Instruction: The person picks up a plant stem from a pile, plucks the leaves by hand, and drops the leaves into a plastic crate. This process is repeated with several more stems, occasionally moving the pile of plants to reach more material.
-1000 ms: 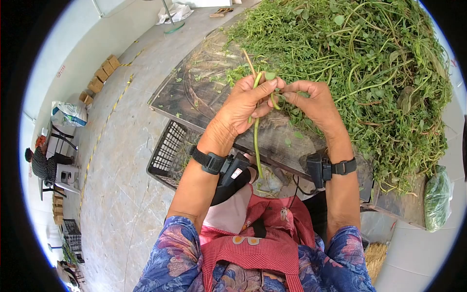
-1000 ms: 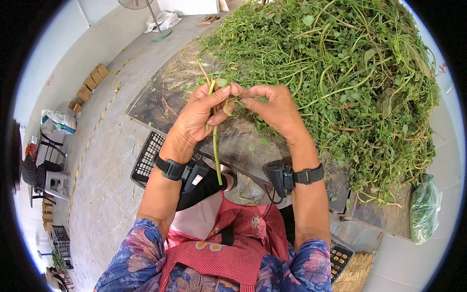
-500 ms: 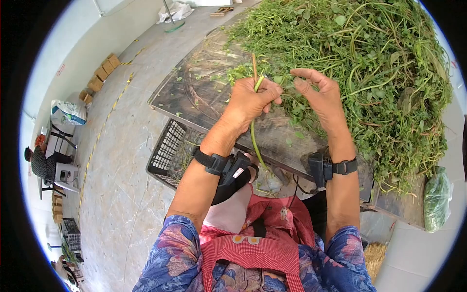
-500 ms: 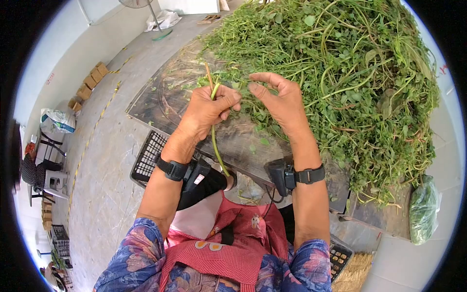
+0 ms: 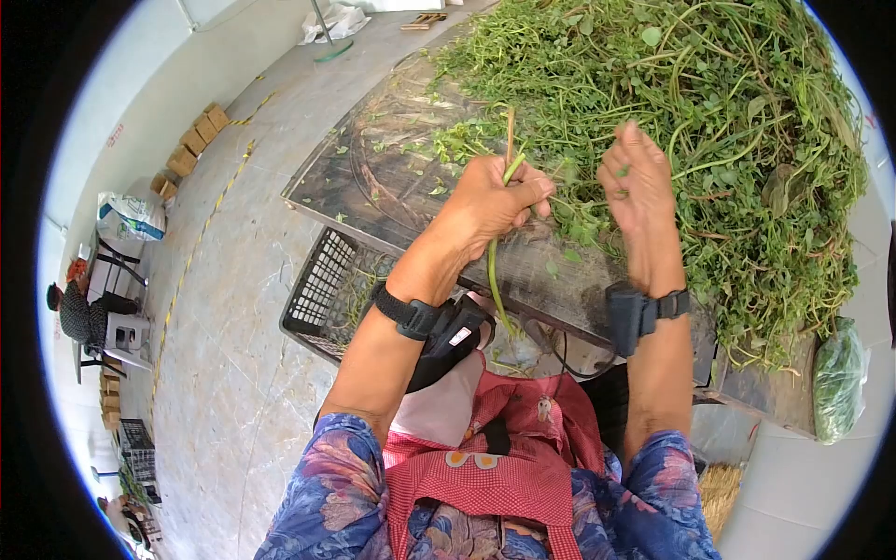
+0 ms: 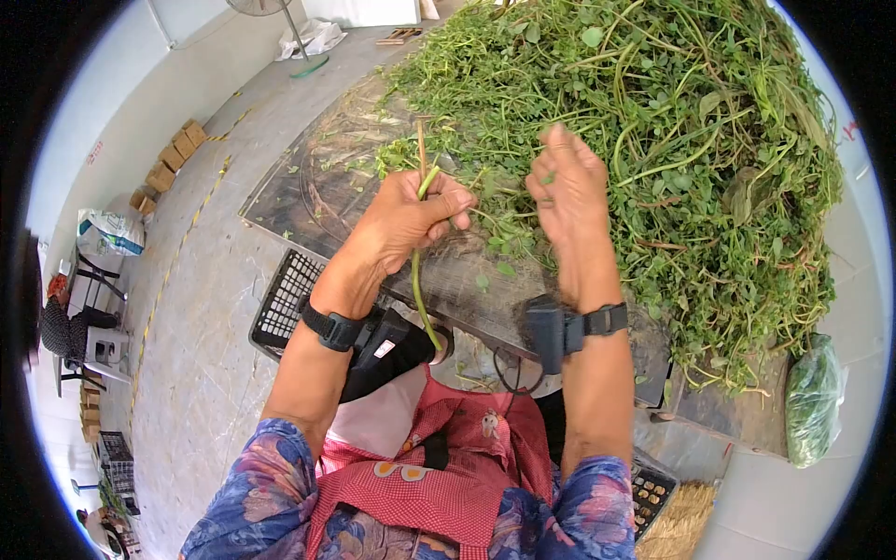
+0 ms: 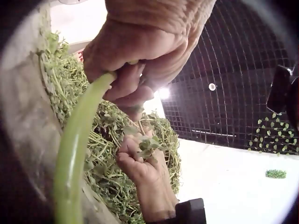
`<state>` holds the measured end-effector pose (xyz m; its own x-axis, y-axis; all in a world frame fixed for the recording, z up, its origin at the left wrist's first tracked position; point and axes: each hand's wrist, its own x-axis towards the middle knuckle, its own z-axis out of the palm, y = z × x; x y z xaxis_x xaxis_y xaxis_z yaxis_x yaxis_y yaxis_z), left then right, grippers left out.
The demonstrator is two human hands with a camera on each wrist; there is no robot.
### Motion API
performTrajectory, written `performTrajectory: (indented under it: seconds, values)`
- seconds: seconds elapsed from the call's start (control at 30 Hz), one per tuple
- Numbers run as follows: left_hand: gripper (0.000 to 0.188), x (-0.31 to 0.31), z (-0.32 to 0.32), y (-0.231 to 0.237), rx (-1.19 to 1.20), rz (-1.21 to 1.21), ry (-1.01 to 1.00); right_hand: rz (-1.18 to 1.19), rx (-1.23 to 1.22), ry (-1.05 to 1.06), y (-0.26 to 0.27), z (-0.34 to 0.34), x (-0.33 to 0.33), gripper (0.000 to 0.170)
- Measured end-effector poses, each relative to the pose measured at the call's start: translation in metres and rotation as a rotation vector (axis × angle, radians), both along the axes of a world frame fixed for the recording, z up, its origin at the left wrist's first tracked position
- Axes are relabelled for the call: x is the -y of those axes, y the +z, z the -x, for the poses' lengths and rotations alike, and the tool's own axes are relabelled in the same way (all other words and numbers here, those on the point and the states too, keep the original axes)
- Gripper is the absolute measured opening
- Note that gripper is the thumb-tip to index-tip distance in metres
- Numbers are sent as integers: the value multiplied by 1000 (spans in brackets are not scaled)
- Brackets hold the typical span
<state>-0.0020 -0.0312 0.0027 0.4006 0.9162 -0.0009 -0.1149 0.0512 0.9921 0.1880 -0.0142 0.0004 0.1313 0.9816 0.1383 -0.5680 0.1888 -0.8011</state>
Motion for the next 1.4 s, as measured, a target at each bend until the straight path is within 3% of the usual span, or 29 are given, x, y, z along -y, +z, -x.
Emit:
performTrajectory:
  seconds: [0.17, 0.23, 0.27, 0.4, 0.47, 0.6, 0.67, 0.77, 0.8, 0.83, 0.9, 1.03, 1.1, 1.17, 1.23, 1.3, 1.4]
  values:
    - [14, -2, 1, 0, -3, 1, 16, 104, -115, 168, 4, -2, 9, 20]
    - [14, 0, 1, 2, 6, 19, 22, 185, 120, 155, 11, 6, 15, 23]
    - [14, 0, 1, 2, 7, 19, 23, 170, 147, 192, 11, 6, 17, 30]
    - [13, 0, 2, 1, -11, 11, 28, 119, 276, 293, 12, 7, 17, 28]
    - [13, 0, 3, 0, -16, 16, 31, 24, 563, 186, 9, 13, 17, 21]
    - [13, -2, 0, -4, -16, -7, 28, -85, 719, -1, -4, 25, 10, 18]
    - [12, -4, 0, -6, -19, -19, 33, -407, 1304, -455, -8, 29, 8, 19]
    - [11, -6, 0, -6, -14, -7, 26, -321, 1388, -408, -5, 27, 9, 21]
    - [11, -7, 3, -5, -14, -4, 33, -239, 1266, -114, -8, 17, 0, 24]
    - [11, -7, 7, -4, -16, -1, 40, -240, 1264, -114, -9, 1, 0, 24]
    - [12, -10, 14, -3, -12, 0, 51, 108, 331, 572, 9, -12, 13, 24]
    - [13, -10, 13, -1, 30, 14, 96, -8, 140, 335, 10, -21, 9, 24]
    - [13, -7, 10, 2, 11, 0, 88, 8, 181, 299, 11, -18, 13, 25]
    - [13, -7, 9, 1, -8, -14, 89, 52, 703, 289, 14, -11, 17, 25]
    - [14, -8, 9, -2, 32, -27, 88, 13, 746, 254, 20, 11, 27, 25]
    - [14, -8, 10, 0, 28, -12, 112, -179, 1068, 241, 8, 14, 20, 22]
    - [15, -7, 10, 2, -2, -4, 123, -178, 1181, 183, 3, 12, 17, 20]
